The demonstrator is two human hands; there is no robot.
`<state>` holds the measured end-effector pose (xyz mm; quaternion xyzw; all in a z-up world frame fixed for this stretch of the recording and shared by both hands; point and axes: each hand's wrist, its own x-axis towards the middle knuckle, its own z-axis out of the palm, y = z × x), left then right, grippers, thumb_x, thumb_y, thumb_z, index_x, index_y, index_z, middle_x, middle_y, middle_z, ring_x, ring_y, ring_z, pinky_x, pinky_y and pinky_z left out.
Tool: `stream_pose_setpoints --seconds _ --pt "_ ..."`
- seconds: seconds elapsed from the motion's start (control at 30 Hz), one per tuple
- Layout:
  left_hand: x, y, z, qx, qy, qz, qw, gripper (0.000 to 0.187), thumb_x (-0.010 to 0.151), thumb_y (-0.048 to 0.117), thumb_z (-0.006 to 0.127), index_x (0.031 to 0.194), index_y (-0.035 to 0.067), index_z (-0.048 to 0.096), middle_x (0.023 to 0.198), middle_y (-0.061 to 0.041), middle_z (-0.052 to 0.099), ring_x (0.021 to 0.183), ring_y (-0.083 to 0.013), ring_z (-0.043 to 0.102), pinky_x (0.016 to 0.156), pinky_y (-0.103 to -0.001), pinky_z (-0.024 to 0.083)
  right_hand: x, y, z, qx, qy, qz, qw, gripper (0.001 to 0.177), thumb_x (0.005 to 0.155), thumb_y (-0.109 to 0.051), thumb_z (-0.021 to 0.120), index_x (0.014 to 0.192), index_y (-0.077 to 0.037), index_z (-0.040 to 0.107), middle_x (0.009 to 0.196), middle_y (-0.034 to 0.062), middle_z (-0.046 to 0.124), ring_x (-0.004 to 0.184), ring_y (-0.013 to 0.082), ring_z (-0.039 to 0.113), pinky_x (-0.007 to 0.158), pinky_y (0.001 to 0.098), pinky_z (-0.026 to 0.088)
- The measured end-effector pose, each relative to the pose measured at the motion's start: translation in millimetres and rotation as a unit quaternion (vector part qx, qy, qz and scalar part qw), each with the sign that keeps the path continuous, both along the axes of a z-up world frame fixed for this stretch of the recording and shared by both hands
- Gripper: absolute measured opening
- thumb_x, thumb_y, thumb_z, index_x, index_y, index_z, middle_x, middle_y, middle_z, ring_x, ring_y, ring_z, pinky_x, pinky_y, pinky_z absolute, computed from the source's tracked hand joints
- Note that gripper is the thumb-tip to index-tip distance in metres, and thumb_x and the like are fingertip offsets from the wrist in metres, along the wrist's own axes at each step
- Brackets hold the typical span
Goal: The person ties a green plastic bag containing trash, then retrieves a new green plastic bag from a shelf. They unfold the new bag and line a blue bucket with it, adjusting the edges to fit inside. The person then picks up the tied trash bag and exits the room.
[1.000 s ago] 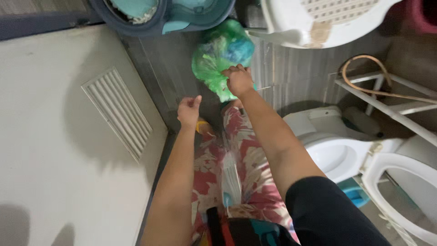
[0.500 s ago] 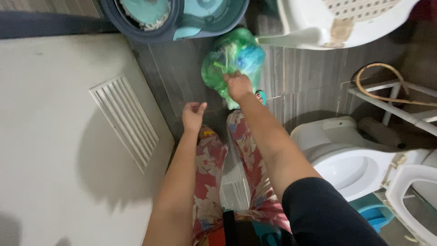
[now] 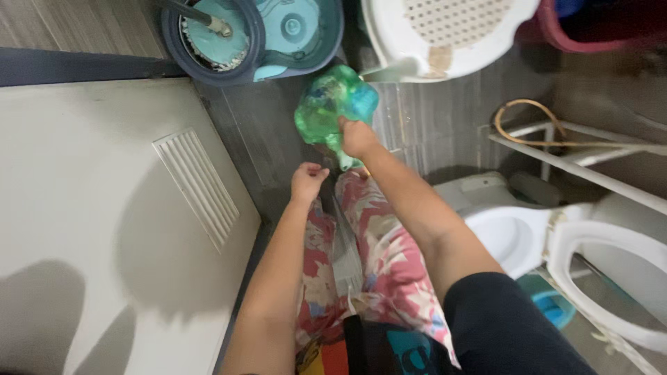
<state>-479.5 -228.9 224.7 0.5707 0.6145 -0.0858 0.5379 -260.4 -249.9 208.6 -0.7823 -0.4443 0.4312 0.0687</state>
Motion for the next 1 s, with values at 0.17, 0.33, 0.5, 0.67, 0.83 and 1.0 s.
stream_pose_setpoints --seconds 0.17,0.33,0.5,0.67,0.83,1.0 --pt "0 -1 56 0.054 -0.038 -0.045 0.997 0.032 0.086 0.023 0.079 0.108 0.001 0.072 0.102 -0.015 0.077 0.094 -0.0253 0.073 0.084 -0.038 0.057 8 -21 98 0.125 0.076 -0.014 0.989 0.026 0.086 -0.004 0.056 0.11 -0.001 0.051 0.095 0.0311 0.068 0.095 0.0493 0.066 0.084 0.0574 0.05" --pt "-6 1 132 0.176 -0.093 -0.101 0.975 0.02 0.09 0.017 0.074 0.104 0.003 0.076 0.098 -0.014 0.076 0.091 -0.0258 0.074 0.082 -0.037 0.057 12 -42 230 0.164 0.089 -0.066 0.98 0.028 0.084 -0.002 0.055 0.112 -0.001 0.049 0.093 0.0303 0.067 0.093 0.052 0.063 0.079 0.0591 0.047" --pt "3 -6 185 0.187 -0.169 -0.068 0.965 0.018 0.089 0.016 0.075 0.101 0.003 0.074 0.094 -0.012 0.076 0.086 -0.0224 0.074 0.08 -0.034 0.057 -8 -70 332 0.197 0.06 -0.108 0.973 0.031 0.084 -0.001 0.055 0.114 -0.003 0.051 0.094 0.0291 0.067 0.094 0.0507 0.065 0.081 0.0577 0.049" --pt "14 -14 241 0.216 -0.178 -0.053 0.959 0.015 0.088 0.016 0.076 0.095 0.003 0.075 0.086 -0.011 0.077 0.08 -0.0222 0.074 0.076 -0.034 0.058 -17 -95 394 0.213 0.045 -0.15 0.964 0.028 0.087 -0.008 0.059 0.113 -0.003 0.05 0.094 0.0293 0.067 0.095 0.0502 0.065 0.08 0.0567 0.049" --pt "-13 -49 364 0.275 -0.053 -0.082 0.956 0.022 0.091 0.025 0.073 0.102 0.006 0.073 0.096 -0.01 0.075 0.092 -0.0278 0.072 0.086 -0.042 0.056 -33 -116 413 0.206 0.039 -0.221 0.953 0.026 0.089 -0.011 0.06 0.113 -0.003 0.052 0.101 0.0282 0.069 0.1 0.0481 0.066 0.085 0.0528 0.05" --pt "-73 -118 484 0.414 0.104 -0.16 0.89 0.034 0.088 0.029 0.076 0.116 0.01 0.07 0.116 -0.014 0.066 0.118 -0.0373 0.057 0.107 -0.059 0.032 -68 -143 418 0.224 0.076 -0.243 0.941 0.025 0.086 -0.01 0.062 0.11 -0.002 0.057 0.106 0.0269 0.07 0.105 0.0438 0.067 0.09 0.0485 0.051"
